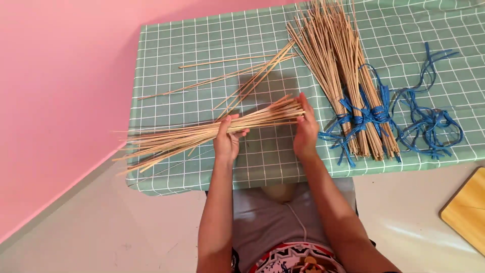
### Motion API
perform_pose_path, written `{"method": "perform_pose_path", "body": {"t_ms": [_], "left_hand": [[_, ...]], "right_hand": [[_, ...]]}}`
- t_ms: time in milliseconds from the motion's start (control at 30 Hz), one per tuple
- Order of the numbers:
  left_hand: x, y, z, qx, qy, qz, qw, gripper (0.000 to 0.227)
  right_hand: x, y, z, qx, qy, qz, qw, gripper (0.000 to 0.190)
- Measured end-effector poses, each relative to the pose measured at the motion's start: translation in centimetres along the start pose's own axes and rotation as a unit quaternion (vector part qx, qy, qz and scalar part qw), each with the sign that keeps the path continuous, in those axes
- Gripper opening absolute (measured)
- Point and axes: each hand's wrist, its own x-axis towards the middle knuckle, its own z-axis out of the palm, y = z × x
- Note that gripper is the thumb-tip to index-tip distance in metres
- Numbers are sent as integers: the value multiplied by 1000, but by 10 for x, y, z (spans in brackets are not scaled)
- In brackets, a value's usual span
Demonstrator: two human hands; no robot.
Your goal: Gathering thin wooden sticks into bundles and securing them with blue plastic string.
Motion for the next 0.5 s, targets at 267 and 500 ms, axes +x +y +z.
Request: {"method": "perform_pose_path", "body": {"t_ms": [267, 500], "left_hand": [[0, -6, 1, 5, 0, 6, 1000, 33], [-10, 0, 10, 44, 2, -12, 999, 36]], "right_hand": [[46, -37, -23, -14, 77, 132, 988, 42], [118, 2, -45, -371, -206, -55, 904, 16]]}}
